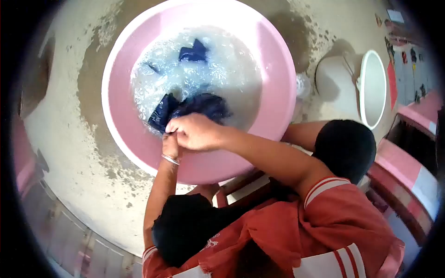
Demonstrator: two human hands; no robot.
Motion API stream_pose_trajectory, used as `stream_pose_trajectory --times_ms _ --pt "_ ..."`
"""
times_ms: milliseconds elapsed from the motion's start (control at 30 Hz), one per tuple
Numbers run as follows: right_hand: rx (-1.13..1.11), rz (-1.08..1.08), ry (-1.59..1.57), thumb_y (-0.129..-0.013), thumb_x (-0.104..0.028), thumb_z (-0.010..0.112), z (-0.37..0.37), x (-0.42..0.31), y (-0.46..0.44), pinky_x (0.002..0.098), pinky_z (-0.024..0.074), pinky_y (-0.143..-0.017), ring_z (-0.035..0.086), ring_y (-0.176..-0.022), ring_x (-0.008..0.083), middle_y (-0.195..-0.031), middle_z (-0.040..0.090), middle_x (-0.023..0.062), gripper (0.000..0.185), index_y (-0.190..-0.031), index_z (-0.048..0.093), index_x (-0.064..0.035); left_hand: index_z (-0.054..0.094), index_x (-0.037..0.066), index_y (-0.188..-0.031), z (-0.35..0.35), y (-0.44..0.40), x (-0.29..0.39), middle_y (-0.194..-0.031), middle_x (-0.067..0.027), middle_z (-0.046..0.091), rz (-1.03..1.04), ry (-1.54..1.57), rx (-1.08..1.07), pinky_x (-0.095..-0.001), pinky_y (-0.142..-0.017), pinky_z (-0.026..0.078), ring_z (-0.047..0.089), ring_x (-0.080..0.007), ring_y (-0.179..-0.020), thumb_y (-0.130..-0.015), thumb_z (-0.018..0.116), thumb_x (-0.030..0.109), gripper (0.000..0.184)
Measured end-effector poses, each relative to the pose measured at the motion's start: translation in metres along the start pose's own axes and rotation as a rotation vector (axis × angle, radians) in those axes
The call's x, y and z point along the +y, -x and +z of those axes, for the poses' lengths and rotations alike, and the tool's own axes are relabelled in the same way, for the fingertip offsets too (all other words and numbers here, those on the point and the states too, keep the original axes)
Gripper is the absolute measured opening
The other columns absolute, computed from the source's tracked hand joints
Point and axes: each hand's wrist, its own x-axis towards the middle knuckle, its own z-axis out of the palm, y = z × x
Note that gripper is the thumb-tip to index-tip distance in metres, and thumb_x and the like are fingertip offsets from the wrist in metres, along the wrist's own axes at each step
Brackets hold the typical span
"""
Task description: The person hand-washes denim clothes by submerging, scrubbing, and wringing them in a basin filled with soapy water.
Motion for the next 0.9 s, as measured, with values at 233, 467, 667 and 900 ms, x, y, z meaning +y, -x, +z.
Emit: stream_pose_trajectory --times_ms 233,467,667,900 --pt "0.109 0.324 0.439 -0.076 -0.032 0.061 -0.023 0.081 0.04 0.0447 0.0422 -0.093 0.056 -0.102 0.0349 -0.106 0.061 0.0164 0.037 -0.104 0.061 -0.007 0.06 -0.005 -0.093 0.038 0.047 0.061 -0.093 -0.0116 0.063 -0.242 0.237 0.138 -0.0375 -0.092 0.044 0.059 -0.0263 -0.093 -0.071 0.048 -0.003 0.025" --pt "0.016 0.427 0.369 -0.081 -0.028 0.049 -0.006 0.082 0.05 0.0468 0.0476 -0.08 0.063 -0.086 0.0358 -0.089 0.065 0.0196 0.029 -0.09 0.063 -0.0049 0.046 0.007 -0.098 -0.039 0.046 0.033 -0.079 -0.0057 0.052 -0.062 -0.175 0.357 -0.0402 -0.076 0.046 0.052 -0.0212 -0.07 -0.076 0.049 -0.002 0.024" --pt "0.071 0.491 0.123 -0.079 -0.035 0.051 -0.016 0.069 0.051 0.0448 0.0472 -0.08 0.062 -0.087 0.0363 -0.088 0.065 0.0202 0.035 -0.087 0.065 -0.0042 0.05 0.004 -0.111 0.021 0.067 0.051 -0.091 -0.0087 0.058 -0.182 -0.434 0.342 -0.0397 -0.075 0.048 0.056 -0.0237 -0.076 -0.083 0.059 0.021 0.034" --pt "-0.017 0.421 -0.163 -0.081 -0.03 0.053 0.011 0.027 0.042 0.0399 0.0485 -0.071 0.064 -0.076 0.0282 -0.077 0.065 0.0175 0.034 -0.083 0.064 0.0012 0.049 0.006 -0.121 0.04 0.053 0.021 -0.117 -0.0084 0.055 -0.295 0.012 -0.276 -0.0409 -0.091 0.042 0.053 -0.0246 -0.1 -0.08 0.058 0.017 0.044"
